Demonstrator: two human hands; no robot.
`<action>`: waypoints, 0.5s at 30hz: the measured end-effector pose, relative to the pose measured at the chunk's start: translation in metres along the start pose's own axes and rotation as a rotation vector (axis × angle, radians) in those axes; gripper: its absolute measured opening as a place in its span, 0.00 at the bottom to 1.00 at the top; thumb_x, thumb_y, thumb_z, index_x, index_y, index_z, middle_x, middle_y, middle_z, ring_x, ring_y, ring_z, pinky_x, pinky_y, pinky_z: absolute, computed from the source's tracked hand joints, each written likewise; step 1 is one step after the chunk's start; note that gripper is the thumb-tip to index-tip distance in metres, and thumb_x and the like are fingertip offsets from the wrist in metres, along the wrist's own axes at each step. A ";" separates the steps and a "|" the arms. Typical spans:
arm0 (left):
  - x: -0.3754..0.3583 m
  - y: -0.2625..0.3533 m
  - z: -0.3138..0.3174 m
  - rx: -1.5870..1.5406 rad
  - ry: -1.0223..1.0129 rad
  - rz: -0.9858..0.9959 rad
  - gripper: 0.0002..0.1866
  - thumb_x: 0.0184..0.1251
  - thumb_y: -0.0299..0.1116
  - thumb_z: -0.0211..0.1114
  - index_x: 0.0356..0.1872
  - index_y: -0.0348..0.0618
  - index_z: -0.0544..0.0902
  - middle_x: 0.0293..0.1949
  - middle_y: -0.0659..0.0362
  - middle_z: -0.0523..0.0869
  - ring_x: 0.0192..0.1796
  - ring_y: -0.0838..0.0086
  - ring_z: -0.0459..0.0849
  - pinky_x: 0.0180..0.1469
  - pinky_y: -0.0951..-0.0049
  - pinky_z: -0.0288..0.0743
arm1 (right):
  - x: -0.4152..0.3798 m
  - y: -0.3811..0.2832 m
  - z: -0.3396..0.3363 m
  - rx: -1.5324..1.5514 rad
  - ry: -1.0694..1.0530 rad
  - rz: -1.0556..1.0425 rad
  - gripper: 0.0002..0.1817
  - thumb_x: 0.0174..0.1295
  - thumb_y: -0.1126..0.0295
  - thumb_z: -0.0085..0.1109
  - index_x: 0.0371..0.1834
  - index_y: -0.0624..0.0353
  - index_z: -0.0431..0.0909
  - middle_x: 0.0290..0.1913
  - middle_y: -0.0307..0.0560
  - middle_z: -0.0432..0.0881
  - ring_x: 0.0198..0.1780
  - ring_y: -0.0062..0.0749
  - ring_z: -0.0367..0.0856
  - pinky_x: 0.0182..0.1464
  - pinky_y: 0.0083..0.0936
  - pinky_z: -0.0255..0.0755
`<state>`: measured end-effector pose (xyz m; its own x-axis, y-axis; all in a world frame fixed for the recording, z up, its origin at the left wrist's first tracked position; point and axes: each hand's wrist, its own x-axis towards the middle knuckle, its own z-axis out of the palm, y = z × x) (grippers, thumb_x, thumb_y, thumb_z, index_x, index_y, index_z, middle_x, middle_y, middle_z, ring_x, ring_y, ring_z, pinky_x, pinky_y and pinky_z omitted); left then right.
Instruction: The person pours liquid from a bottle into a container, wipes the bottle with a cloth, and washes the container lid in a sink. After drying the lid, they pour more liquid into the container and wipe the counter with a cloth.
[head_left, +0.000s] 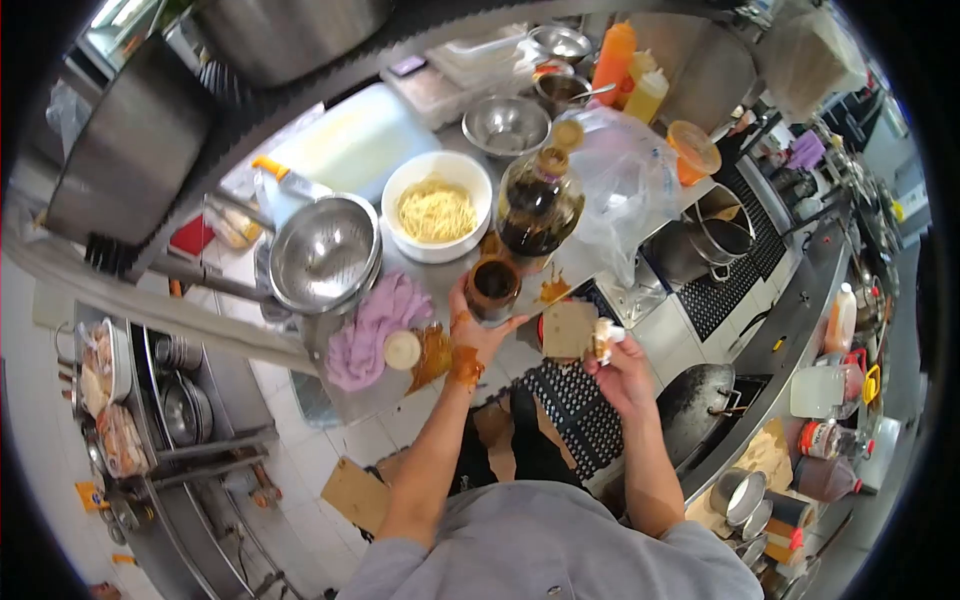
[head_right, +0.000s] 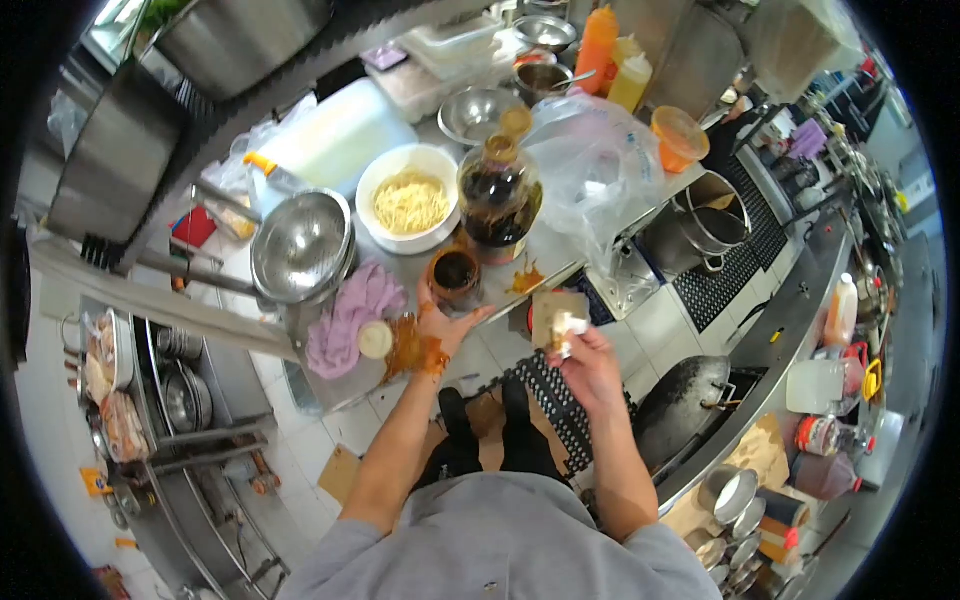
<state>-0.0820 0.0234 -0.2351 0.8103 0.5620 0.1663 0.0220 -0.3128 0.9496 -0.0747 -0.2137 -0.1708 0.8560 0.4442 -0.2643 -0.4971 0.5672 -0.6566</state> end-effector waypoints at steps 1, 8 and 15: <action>-0.004 0.000 -0.007 0.018 -0.010 0.014 0.56 0.36 0.39 0.85 0.66 0.34 0.58 0.63 0.46 0.68 0.65 0.59 0.70 0.64 0.63 0.67 | 0.000 0.000 -0.017 -0.037 0.001 -0.001 0.13 0.66 0.73 0.55 0.52 0.65 0.75 0.39 0.45 0.80 0.33 0.29 0.77 0.36 0.24 0.72; -0.047 0.002 -0.055 0.051 -0.120 -0.045 0.49 0.42 0.35 0.82 0.66 0.41 0.61 0.62 0.52 0.69 0.61 0.62 0.72 0.61 0.61 0.71 | -0.020 0.034 -0.042 0.023 0.093 0.015 0.15 0.68 0.71 0.53 0.56 0.62 0.72 0.41 0.43 0.79 0.37 0.30 0.76 0.40 0.24 0.74; -0.082 0.006 -0.109 0.052 -0.177 0.019 0.30 0.53 0.26 0.73 0.58 0.42 0.72 0.56 0.59 0.77 0.49 0.74 0.81 0.49 0.74 0.77 | -0.050 0.093 -0.042 0.161 0.045 0.080 0.12 0.68 0.73 0.52 0.53 0.59 0.74 0.41 0.45 0.80 0.39 0.33 0.79 0.40 0.26 0.76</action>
<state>-0.2120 0.0585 -0.2146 0.9009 0.4137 0.1309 0.0319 -0.3641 0.9308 -0.1577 -0.2122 -0.2477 0.8168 0.4628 -0.3445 -0.5767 0.6367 -0.5119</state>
